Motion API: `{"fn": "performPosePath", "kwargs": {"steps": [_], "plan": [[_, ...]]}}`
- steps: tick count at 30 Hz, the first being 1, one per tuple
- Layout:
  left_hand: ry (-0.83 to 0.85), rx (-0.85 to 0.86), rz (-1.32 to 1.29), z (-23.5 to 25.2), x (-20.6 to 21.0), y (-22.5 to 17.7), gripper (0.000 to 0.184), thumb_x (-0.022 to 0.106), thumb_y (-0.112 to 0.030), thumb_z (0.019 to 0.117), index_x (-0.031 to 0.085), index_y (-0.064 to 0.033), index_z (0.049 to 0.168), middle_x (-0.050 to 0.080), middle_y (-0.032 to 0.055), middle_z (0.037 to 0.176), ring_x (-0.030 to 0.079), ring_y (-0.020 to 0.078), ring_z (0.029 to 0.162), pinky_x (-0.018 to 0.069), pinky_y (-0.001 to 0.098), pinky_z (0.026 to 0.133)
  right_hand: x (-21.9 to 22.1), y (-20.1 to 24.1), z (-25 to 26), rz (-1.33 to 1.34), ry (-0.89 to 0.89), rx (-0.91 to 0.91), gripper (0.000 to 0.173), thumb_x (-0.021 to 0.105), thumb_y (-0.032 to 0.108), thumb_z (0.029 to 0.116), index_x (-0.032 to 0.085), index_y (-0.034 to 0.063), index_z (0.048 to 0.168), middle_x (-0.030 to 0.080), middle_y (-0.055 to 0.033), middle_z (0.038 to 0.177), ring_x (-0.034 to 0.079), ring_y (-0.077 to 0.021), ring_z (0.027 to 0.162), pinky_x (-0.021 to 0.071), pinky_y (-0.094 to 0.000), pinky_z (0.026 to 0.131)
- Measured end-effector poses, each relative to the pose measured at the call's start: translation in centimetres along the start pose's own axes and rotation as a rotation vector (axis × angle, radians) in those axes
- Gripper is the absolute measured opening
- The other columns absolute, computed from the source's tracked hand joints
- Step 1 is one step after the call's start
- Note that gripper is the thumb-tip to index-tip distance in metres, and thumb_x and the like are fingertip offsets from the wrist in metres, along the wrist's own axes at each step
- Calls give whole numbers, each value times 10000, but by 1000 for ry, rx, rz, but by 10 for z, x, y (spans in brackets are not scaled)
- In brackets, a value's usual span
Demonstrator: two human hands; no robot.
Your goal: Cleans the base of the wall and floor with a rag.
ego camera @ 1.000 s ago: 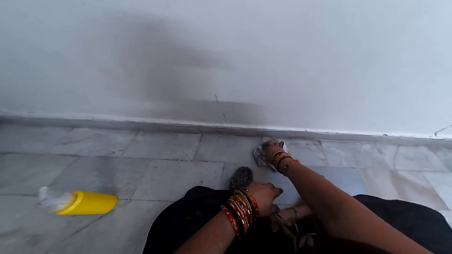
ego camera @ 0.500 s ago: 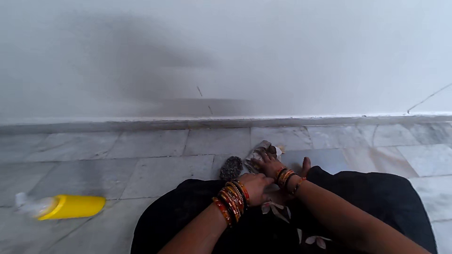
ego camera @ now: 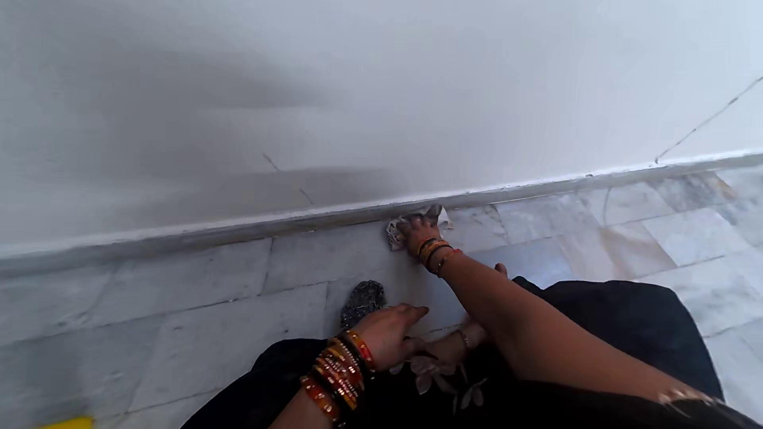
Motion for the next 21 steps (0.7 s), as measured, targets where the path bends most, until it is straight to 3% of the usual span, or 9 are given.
{"fn": "performPosePath", "kwargs": {"steps": [2, 3, 7, 11, 13, 18, 21], "plan": [[-3, -33, -17, 4, -2, 8, 601, 549, -343, 1077, 374, -116, 1606, 453, 186, 1589, 473, 353, 1449, 372, 552, 1187, 48, -48, 34, 105, 246, 94, 509, 618, 206, 998, 548, 210, 1502, 468, -227, 1544, 397, -535, 1410, 390, -759, 1020], [-7, -40, -27, 5, -2, 10, 597, 552, -341, 1076, 383, -116, 1602, 460, 188, 1584, 475, 355, 1447, 370, 552, 1188, 58, -63, 40, 113, 311, 125, 555, 653, 201, 971, 539, 264, 1510, 455, -167, 1576, 383, -486, 1442, 394, -734, 1037], [11, -55, -27, 11, 3, 16, 597, 547, -353, 1078, 383, -125, 1604, 467, 188, 1579, 480, 356, 1444, 375, 555, 1184, 52, -120, 16, 153, 254, 196, 514, 634, 208, 983, 567, 290, 1485, 453, -75, 1607, 366, -405, 1490, 348, -697, 1112], [37, -70, -26, 15, 7, 17, 599, 538, -357, 1081, 371, -130, 1610, 461, 186, 1584, 479, 357, 1443, 373, 553, 1184, 41, -195, -25, 137, 162, 342, 483, 583, 275, 1018, 550, 296, 1498, 432, -66, 1623, 343, -402, 1508, 322, -698, 1138], [47, -86, -30, 17, 7, 18, 600, 529, -359, 1086, 361, -131, 1614, 447, 183, 1595, 462, 352, 1458, 359, 550, 1194, 37, -212, -31, 127, 164, 380, 483, 579, 279, 1018, 548, 307, 1499, 431, -65, 1624, 343, -398, 1511, 313, -700, 1141], [37, -104, -34, 12, 5, 16, 597, 525, -357, 1087, 363, -121, 1612, 445, 185, 1596, 449, 346, 1469, 346, 545, 1203, 41, -210, -31, 158, 196, 500, 506, 572, 290, 1024, 509, 347, 1522, 373, -52, 1660, 271, -394, 1547, 269, -696, 1173], [23, -82, -19, 7, 2, 10, 592, 521, -357, 1089, 367, -121, 1610, 450, 194, 1589, 454, 366, 1460, 351, 573, 1190, 35, -208, -46, 173, 152, 636, 533, 563, 300, 1032, 468, 286, 1556, 345, -146, 1663, 263, -459, 1537, 270, -744, 1152]]}}
Point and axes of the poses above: each hand's wrist, its own z-axis towards the middle knuckle, its own x-axis out of the palm, y = z × x, the point moved 8 cm from there along z, towards the middle knuckle
